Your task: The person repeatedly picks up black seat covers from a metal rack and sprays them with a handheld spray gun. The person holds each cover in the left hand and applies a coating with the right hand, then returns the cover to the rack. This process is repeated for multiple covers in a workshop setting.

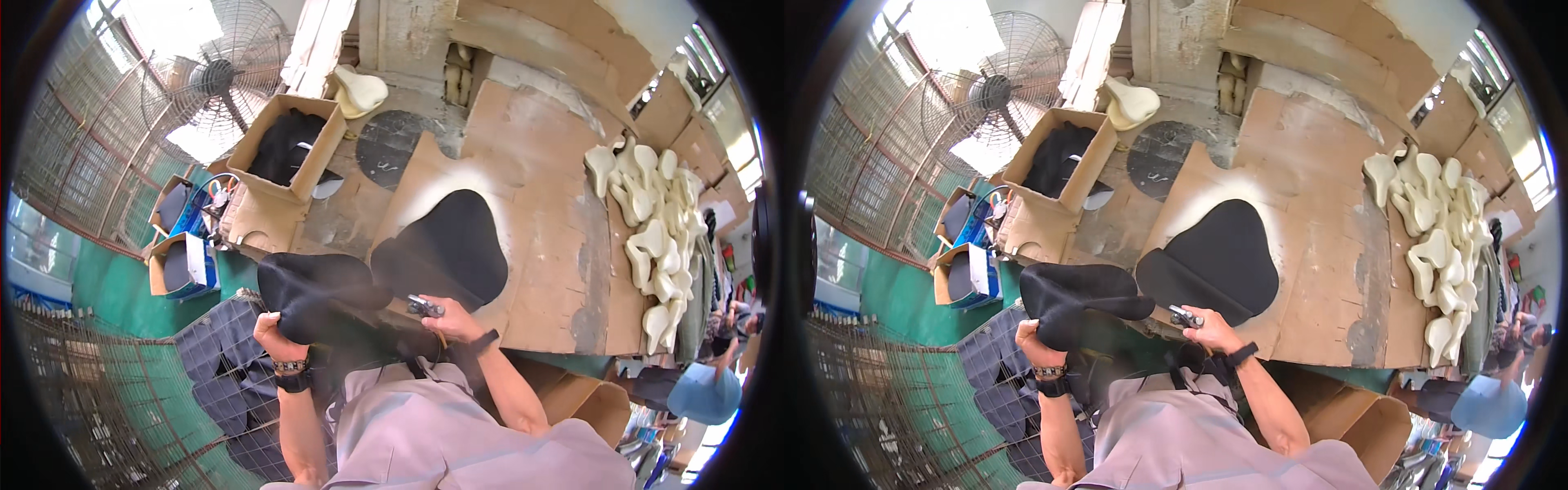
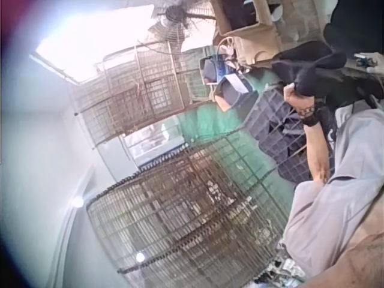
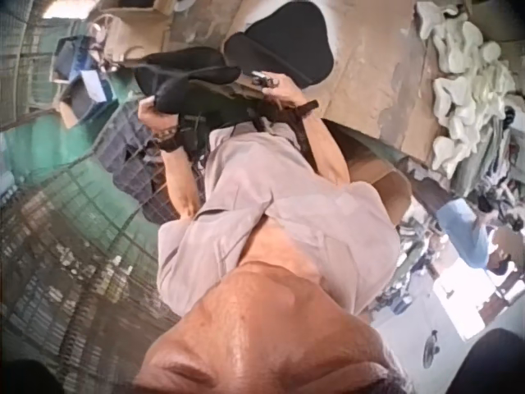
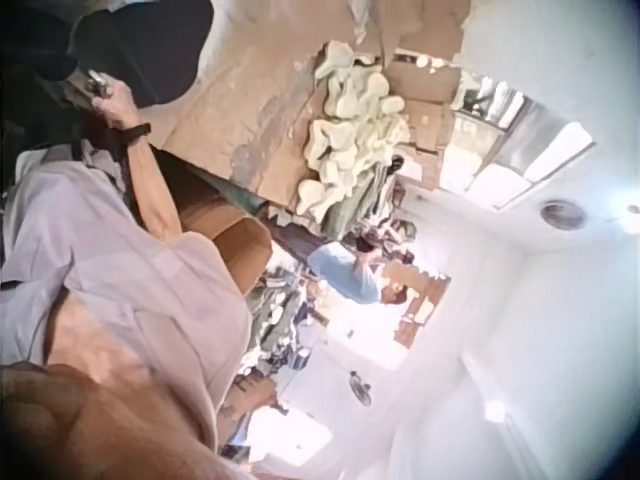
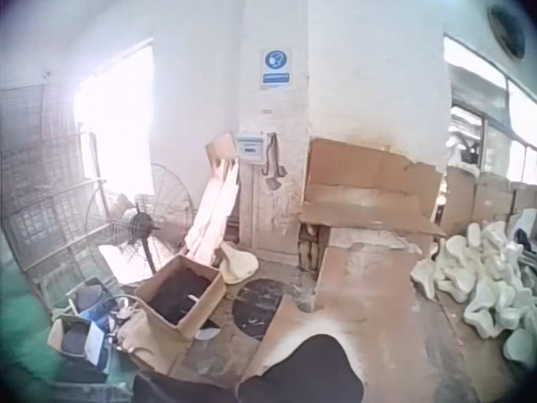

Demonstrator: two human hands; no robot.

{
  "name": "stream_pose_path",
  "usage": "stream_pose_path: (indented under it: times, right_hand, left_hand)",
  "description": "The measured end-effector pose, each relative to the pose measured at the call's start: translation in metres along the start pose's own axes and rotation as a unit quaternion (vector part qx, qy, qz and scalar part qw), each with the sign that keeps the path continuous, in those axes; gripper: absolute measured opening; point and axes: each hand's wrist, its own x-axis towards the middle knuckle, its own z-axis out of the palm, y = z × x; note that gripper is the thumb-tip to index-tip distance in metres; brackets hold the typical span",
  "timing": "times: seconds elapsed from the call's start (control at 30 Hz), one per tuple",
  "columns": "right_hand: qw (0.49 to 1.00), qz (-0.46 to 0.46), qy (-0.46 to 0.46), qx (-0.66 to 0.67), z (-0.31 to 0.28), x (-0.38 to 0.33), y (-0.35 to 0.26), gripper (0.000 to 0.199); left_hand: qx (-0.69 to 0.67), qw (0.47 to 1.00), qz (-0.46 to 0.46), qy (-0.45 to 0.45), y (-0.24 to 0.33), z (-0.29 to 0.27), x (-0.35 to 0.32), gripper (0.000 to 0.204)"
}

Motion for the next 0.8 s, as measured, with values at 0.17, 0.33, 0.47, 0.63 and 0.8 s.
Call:
stream_pose_path:
  times: [0.17,0.33,0.47,0.63,0.8]
  right_hand:
    - [0.971,0.132,-0.126,0.153,-0.018,0.053,0.023,0.094]
    - [0.980,0.127,-0.096,0.116,-0.024,0.083,0.069,0.080]
    - [0.976,0.167,-0.105,0.094,-0.024,0.078,0.028,0.083]
    - [0.974,0.160,-0.112,0.116,-0.019,0.071,0.035,0.086]
    - [0.985,0.151,-0.075,0.030,0.009,0.063,0.034,0.097]
  left_hand:
    - [0.005,1.000,0.026,0.009,-0.009,0.007,-0.019,0.013]
    - [0.012,0.994,0.102,-0.042,0.002,-0.012,-0.029,0.011]
    - [0.027,0.979,0.180,0.088,0.029,0.007,-0.074,0.025]
    - [-0.040,0.958,0.234,0.163,0.041,-0.016,-0.109,0.023]
    - [-0.118,0.893,0.290,0.324,0.046,-0.107,-0.125,0.028]
